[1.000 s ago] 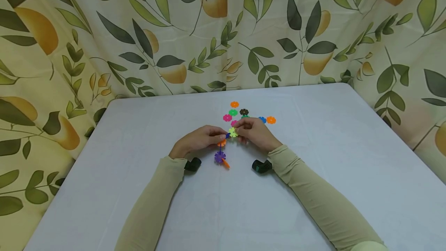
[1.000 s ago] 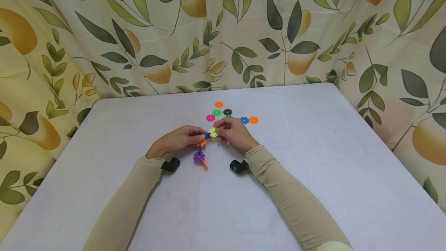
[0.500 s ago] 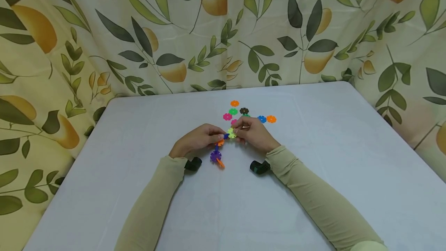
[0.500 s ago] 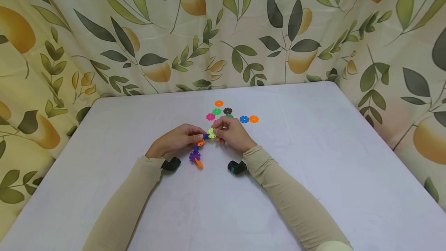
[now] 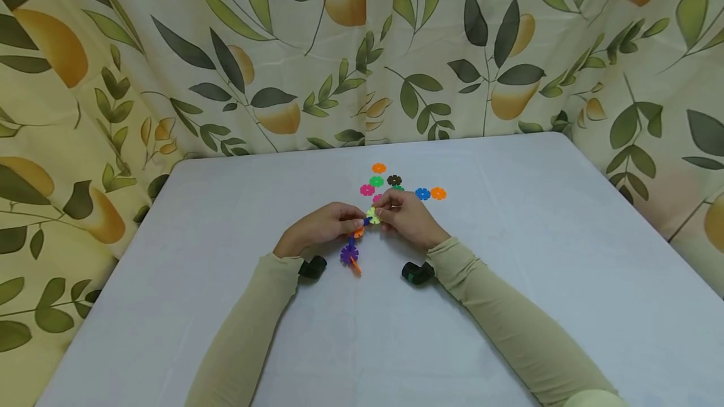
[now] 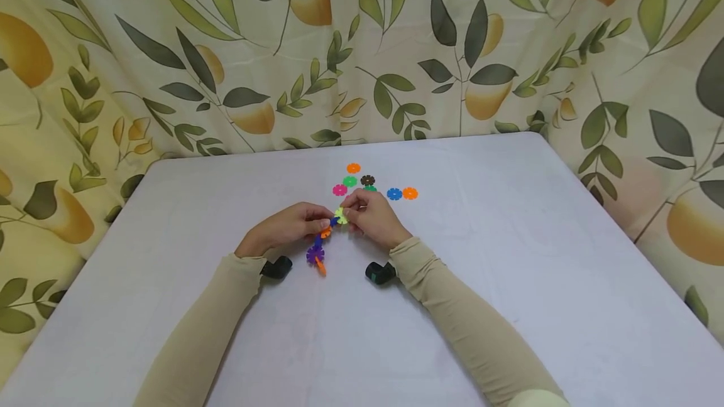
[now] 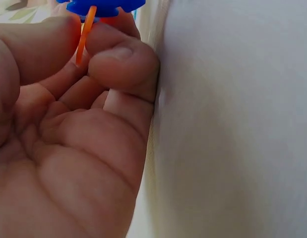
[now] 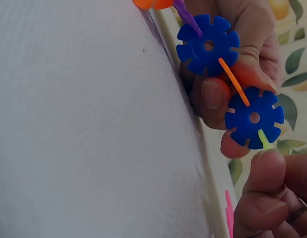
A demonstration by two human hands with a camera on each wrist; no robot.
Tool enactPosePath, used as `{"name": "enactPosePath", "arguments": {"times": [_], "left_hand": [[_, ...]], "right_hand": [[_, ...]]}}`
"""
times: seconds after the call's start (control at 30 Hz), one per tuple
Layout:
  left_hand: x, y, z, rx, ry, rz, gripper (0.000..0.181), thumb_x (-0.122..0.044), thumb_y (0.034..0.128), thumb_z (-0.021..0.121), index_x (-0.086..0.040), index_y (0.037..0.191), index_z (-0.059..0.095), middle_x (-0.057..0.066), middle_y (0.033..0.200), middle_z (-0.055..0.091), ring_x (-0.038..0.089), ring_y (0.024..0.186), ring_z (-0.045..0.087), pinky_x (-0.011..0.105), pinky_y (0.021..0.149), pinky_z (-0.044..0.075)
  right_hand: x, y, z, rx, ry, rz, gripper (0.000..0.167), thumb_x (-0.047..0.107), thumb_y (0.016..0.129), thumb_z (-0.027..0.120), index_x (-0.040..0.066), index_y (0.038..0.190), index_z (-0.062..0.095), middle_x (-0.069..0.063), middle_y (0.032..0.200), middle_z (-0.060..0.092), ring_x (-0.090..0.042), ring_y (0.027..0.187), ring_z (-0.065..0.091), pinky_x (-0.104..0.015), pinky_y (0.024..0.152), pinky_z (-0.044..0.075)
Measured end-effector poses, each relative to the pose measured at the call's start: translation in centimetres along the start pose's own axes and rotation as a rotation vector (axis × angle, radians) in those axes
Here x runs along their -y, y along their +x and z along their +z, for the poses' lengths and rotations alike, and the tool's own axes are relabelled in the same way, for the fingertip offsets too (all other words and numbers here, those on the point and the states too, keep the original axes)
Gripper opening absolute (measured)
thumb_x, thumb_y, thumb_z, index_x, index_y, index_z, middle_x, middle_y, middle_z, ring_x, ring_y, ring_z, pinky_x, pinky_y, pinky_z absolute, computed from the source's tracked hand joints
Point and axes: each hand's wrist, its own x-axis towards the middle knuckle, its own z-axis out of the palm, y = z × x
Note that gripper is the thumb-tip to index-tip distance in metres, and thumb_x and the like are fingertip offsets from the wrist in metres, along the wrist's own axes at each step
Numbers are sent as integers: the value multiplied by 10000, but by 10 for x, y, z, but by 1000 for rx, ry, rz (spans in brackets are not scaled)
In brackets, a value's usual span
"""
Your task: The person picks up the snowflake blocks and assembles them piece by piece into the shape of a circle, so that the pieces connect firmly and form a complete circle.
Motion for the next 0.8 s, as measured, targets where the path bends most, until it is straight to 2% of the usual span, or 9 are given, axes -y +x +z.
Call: {"name": "enactPosePath", "arguments": {"times": [0.17,0.4,0.6,0.8], "left_hand": [[2,1,-3,2,-26,-1,309,-135,1113,579,31,1360,663,59,1026,682,194,895,585,287,812,501],[7,2,-4,3,-106,-18,354,-160,1110,599,35,1405,615,95,1049,683,211,839,595,297,799,521],[6,0,-3,-5,-108,-26,409,-219,1100,621,-42,1467,585,97,1043,686,232,836,607,355,883,502],[9,-1,-3,10,-142,-8,374,-236,1094,620,-44,1416,619,95,1048,671,233,838,611,351,861,505]], "right_hand": [[-1,3,-9,-37,-55,-20,166,61,1065,622,-27,1153,731,-117,949,681,-245,755,609,-274,685,521],[-5,7,-31,-171,-98,43,229,59,1067,583,-59,1204,722,-195,1020,697,-293,847,634,-283,706,523],[-8,9,-48,-255,-255,37,235,76,1070,581,-37,1202,739,-179,1101,695,-315,999,611,-401,882,496],[-13,8,-63,-264,-368,30,273,51,1039,578,-71,1232,727,-249,1259,655,-412,1192,526,-524,1023,433]]}}
